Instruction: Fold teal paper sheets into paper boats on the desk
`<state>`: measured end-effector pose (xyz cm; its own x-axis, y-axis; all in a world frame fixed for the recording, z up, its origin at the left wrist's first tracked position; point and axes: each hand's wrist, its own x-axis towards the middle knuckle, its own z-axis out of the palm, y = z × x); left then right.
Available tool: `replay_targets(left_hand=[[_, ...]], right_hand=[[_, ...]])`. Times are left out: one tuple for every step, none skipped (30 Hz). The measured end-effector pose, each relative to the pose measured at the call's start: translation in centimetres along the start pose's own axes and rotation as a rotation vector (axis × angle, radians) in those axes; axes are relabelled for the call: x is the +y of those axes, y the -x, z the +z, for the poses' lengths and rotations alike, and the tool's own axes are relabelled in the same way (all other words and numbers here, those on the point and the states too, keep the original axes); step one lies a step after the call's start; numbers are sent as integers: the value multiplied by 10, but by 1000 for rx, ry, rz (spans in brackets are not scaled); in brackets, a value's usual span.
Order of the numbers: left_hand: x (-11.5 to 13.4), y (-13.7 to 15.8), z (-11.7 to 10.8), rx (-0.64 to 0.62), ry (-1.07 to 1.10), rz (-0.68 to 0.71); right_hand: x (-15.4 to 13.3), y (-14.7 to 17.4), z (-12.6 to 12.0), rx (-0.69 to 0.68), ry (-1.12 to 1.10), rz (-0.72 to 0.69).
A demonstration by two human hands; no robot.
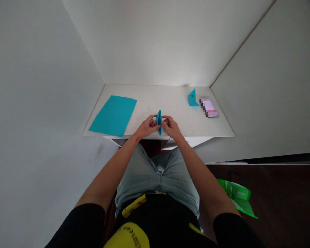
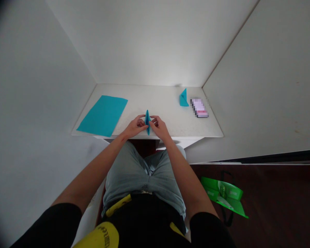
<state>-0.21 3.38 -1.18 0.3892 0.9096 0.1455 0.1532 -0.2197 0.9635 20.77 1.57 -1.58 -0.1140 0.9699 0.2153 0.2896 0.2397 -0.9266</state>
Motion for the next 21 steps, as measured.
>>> replay_targets(left_hand=[[-1, 0, -1, 6, -11, 3], [-1, 0, -1, 14, -23, 6], [-2, -1, -1, 20, -35, 8], [-3, -1, -1, 22, -41, 10], [-3, -1, -1, 19, -36, 11], [-4, -1, -1, 14, -21, 9], [-4, -1, 0, 12, -4, 4], [-4, -1, 0, 14, 8, -2], [-3, -1, 1, 19, 11, -8], [-3, -1, 1, 27, 2, -11], [-3, -1, 1, 37, -18, -10], [-2, 0, 1, 45, -44, -6], [-2, 0, 1, 51, -68, -1], [-1, 0, 2, 56, -86, 2], [0, 0, 2, 59, -97, 2], [1, 0, 2, 62, -101, -1], [1, 0, 2, 67, -99, -4], [2, 0, 2, 74, -92, -6], [3, 0, 2, 82, -81, -4], [3, 0, 2, 89, -67, 1], [3, 0, 2, 96, -49, 8]], right_hand=[[0, 0, 0, 7, 3, -6], [1, 0, 0, 11, 9, -15], [0, 0, 0, 10, 18, -28], [0, 0, 0, 5, 30, -42], [-1, 0, 1, -3, 44, -55], [-2, 1, 1, -9, 56, -63], [-4, 1, 1, -14, 64, -64], [-6, 1, 1, -19, 66, -58], [-8, 1, 1, -23, 63, -49], [-10, 2, 1, -28, 57, -39], [-12, 2, 1, -31, 52, -31], [-13, 2, 1, -33, 50, -26], [-14, 3, 1, -33, 51, -24], [-14, 3, 1, -32, 55, -24], [-14, 3, 1, -32, 60, -27], [-14, 3, 1, -29, 64, -30], [-13, 3, 1, -24, 65, -30], [-12, 3, 0, -15, 63, -28], [-11, 2, -1, -3, 57, -22], [-9, 2, -1, 9, 45, -15], [-8, 2, -2, 19, 26, -8]])
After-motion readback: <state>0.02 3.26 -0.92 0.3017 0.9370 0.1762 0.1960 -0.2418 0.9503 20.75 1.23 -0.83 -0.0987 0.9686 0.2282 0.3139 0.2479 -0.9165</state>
